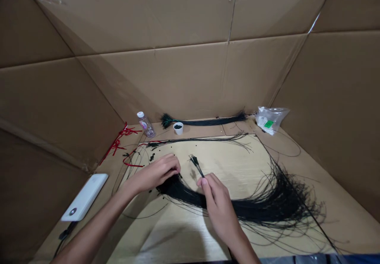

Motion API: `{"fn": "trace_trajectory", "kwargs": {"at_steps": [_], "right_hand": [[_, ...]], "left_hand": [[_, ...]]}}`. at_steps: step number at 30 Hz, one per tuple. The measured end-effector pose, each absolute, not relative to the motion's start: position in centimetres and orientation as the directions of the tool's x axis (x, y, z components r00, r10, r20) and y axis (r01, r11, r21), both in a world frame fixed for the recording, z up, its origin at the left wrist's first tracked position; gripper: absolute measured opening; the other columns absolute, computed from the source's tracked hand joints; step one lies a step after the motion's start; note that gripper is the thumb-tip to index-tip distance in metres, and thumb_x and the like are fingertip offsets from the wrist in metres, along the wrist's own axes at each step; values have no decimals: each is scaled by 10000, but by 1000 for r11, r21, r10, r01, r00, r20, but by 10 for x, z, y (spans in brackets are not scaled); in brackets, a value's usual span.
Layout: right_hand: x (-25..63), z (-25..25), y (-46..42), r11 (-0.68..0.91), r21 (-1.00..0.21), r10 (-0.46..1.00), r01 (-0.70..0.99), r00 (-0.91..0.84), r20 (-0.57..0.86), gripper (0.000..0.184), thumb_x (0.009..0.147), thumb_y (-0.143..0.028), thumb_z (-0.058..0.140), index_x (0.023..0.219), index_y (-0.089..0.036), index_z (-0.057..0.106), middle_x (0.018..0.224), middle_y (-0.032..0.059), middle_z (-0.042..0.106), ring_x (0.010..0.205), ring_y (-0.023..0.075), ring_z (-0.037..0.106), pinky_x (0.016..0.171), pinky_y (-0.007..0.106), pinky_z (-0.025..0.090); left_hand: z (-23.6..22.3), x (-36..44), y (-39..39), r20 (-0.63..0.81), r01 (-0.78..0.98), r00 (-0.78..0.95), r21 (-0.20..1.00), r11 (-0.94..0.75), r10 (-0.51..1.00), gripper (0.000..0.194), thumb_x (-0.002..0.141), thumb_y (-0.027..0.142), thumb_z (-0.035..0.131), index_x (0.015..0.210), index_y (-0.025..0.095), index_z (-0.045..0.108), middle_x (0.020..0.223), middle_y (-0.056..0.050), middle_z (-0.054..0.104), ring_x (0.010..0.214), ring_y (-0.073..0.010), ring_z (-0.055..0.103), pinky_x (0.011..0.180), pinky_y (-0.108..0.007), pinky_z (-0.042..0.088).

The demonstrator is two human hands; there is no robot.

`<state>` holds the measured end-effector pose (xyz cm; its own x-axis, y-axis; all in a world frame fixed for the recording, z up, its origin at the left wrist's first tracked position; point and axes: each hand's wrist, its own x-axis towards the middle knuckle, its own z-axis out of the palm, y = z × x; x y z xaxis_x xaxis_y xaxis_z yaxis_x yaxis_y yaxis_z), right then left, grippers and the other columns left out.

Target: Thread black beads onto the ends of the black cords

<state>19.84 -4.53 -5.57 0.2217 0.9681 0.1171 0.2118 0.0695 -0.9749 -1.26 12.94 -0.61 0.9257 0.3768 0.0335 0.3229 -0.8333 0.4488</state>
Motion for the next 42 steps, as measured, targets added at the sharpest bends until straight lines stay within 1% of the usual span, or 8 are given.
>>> {"fn": "trace_trajectory", "kwargs": {"at_steps": [4,8,11,16,21,27,34,42], "right_hand": [[176,-60,-19,147,-962,981,231,89,172,461,1206,-522,404,970,-222,662,1028,75,691,1034,267,649,947,351,442],[153,-61,-14,133,-974,990,184,-69,122,477,1209,-532,410,931,-229,652,838,5,657,815,215,637,784,304,449],[148,-53,-21,153,-969,984,196,-118,131,476,1213,-516,410,911,-231,641,883,7,640,856,212,611,811,308,420],[151,-39,-32,169,-957,969,234,-216,118,441,1213,-473,418,876,-242,582,929,22,634,905,232,606,862,331,423],[162,-25,-46,112,-973,963,204,-265,55,470,1209,-510,424,866,-237,592,925,24,645,891,232,594,839,332,426],[176,-13,-66,91,-975,941,202,-338,18,467,1212,-476,472,925,-234,750,939,11,734,917,228,672,869,314,447],[181,-11,-84,77,-958,961,278,-277,-4,422,1190,-500,505,965,-273,780,999,27,780,1022,281,702,927,345,464],[196,-23,-112,24,-926,947,377,-306,-101,421,1168,-477,512,873,-302,757,881,38,752,898,275,713,841,344,487]], "left_hand": [[19,-33,98,106,345,887,496,-797,450,175,1169,199,482,1070,216,626,1047,-51,660,1021,-231,601,899,-335,476],[26,-60,75,127,440,818,489,-753,561,179,1179,230,488,1066,222,626,1050,-43,662,1030,-232,602,908,-346,481],[28,-72,55,195,478,769,455,-751,608,72,1132,220,578,1160,232,644,1207,-71,685,1168,-262,603,1024,-395,487],[27,-60,35,296,356,775,525,-773,558,224,1023,237,749,1233,242,673,1372,-86,729,1358,-298,597,1230,-484,413],[19,-46,38,243,222,816,706,-673,525,22,1029,225,756,1044,215,743,1034,-42,815,993,-222,733,941,-357,543],[12,-44,32,253,93,803,842,-531,540,88,925,134,777,854,186,764,832,-19,825,756,-156,751,774,-261,540],[7,-47,19,204,149,763,868,-474,613,143,791,67,770,797,186,691,786,1,802,678,-130,706,705,-228,491],[5,-59,-5,254,86,755,876,-475,604,241,772,-17,756,781,193,638,778,-3,756,683,-128,680,672,-218,472]]}}
